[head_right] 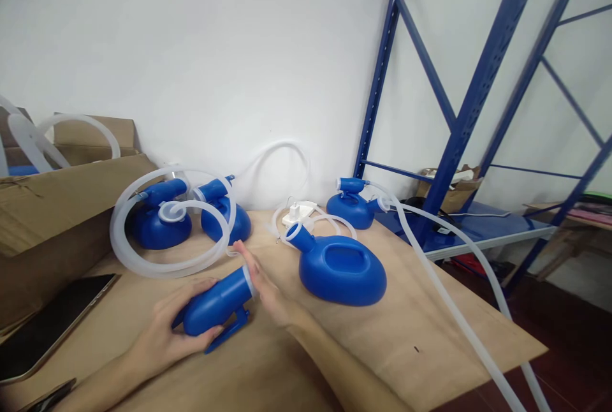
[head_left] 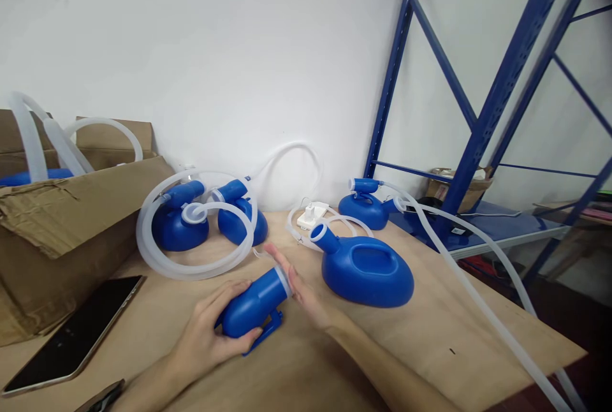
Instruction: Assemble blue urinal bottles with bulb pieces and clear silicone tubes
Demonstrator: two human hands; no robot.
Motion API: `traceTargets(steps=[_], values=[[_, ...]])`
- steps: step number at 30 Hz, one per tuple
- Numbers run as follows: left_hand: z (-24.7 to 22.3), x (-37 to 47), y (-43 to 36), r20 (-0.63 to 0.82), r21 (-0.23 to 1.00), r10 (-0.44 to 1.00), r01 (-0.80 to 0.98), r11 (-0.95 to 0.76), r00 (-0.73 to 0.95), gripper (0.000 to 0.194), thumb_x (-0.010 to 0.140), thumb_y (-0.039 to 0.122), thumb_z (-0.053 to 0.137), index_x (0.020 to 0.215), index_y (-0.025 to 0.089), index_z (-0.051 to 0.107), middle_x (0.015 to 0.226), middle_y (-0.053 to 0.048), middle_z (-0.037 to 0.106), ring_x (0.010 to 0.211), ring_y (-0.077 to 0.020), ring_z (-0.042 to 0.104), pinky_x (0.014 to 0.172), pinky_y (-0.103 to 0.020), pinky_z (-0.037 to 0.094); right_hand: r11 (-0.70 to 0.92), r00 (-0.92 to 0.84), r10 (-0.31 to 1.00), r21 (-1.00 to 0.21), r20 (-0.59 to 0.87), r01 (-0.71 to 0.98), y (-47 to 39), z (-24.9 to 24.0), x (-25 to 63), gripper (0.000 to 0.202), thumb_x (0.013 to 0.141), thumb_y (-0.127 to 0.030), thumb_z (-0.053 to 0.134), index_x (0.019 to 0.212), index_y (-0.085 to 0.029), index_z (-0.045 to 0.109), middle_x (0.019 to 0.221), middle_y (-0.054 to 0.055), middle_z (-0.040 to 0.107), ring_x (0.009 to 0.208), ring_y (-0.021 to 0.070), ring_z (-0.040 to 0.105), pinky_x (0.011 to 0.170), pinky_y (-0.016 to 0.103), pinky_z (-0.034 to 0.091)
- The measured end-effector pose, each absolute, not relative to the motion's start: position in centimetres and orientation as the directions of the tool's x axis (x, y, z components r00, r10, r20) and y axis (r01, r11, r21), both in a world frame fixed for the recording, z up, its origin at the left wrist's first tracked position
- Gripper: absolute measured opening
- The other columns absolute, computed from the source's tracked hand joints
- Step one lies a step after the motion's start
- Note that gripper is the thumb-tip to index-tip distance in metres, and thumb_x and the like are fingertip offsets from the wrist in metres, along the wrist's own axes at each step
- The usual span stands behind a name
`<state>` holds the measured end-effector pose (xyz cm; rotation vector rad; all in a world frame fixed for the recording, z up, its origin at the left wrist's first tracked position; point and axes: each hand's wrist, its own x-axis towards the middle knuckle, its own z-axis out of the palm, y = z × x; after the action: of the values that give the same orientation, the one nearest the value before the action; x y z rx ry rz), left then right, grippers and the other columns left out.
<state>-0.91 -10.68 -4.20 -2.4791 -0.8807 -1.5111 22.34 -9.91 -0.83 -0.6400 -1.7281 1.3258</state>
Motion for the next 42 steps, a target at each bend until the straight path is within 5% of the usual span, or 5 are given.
traceTargets(steps=[15, 19, 24, 29, 42], values=[[-5.3, -2.7, -9.9, 0.709, -0.33, 0.235, 0.607, -0.722, 0.665, 0.053, 0.091, 0.025, 0.07, 0.143, 0.029, 0.058, 0.134, -0.013, 0.068, 0.104, -0.0287, 0.074, 0.069, -0.026, 0.062, 0.063, -0.401, 0.912, -0.996, 0.086, -0.07, -7.5, -2.6, 21.1, 0.086, 0.087, -0.083, 0.045, 0.155, -0.032, 0.042, 0.152, 0.01, 0.051, 0.143, 0.0283, 0.041, 0.119, 0.05, 0.03], [-4.8, -2.6, -9.4, 0.77, -0.096, 0.335, 0.617, -0.781, 0.543, 0.053, 0.087, 0.036, 0.074, 0.138, 0.03, 0.061, 0.132, -0.011, 0.07, 0.107, -0.0291, 0.073, 0.086, -0.035, 0.062, 0.103, -0.402, 0.906, -0.99, 0.134, -0.098, -7.8, -2.4, 20.9, 0.086, 0.09, -0.083, 0.039, 0.159, -0.031, 0.035, 0.151, 0.011, 0.051, 0.143, 0.0281, 0.043, 0.121, 0.052, 0.025], [-4.5, -2.7, -9.3, 0.656, 0.544, 0.708, 0.488, -0.683, 0.261, 0.049, 0.083, 0.048, 0.073, 0.126, 0.026, 0.065, 0.118, -0.007, 0.076, 0.098, -0.0284, 0.075, 0.086, -0.038, 0.063, 0.302, -0.514, 0.82, -0.953, 0.251, 0.017, -8.9, -0.8, 22.7, 0.065, 0.099, -0.065, 0.047, 0.155, -0.034, 0.04, 0.166, 0.002, 0.032, 0.155, 0.0219, 0.021, 0.126, 0.043, 0.01], [-4.6, -2.3, -9.5, 0.482, 0.78, 0.855, 0.35, -0.519, 0.192, 0.051, 0.078, 0.051, 0.076, 0.121, 0.024, 0.069, 0.119, -0.008, 0.076, 0.1, -0.032, 0.074, 0.087, -0.041, 0.063, 0.32, -0.524, 0.799, -0.946, 0.294, -0.043, -8.4, -2.1, 22.9, 0.074, 0.092, -0.063, 0.061, 0.154, -0.027, 0.041, 0.156, 0.009, 0.046, 0.145, 0.0268, 0.042, 0.119, 0.043, 0.032], [-4.7, -2.9, -10.5, 0.811, 0.035, 0.37, 0.594, -0.804, 0.453, 0.064, 0.082, 0.037, 0.078, 0.141, 0.025, 0.057, 0.131, -0.012, 0.07, 0.108, -0.0296, 0.074, 0.091, -0.035, 0.062, 0.45, -0.472, 0.837, -0.838, 0.276, 0.308, -10.8, -0.8, 23.5, 0.06, 0.102, -0.061, 0.039, 0.152, -0.028, 0.044, 0.136, 0.01, 0.063, 0.128, 0.0317, 0.056, 0.112, 0.048, 0.035]])
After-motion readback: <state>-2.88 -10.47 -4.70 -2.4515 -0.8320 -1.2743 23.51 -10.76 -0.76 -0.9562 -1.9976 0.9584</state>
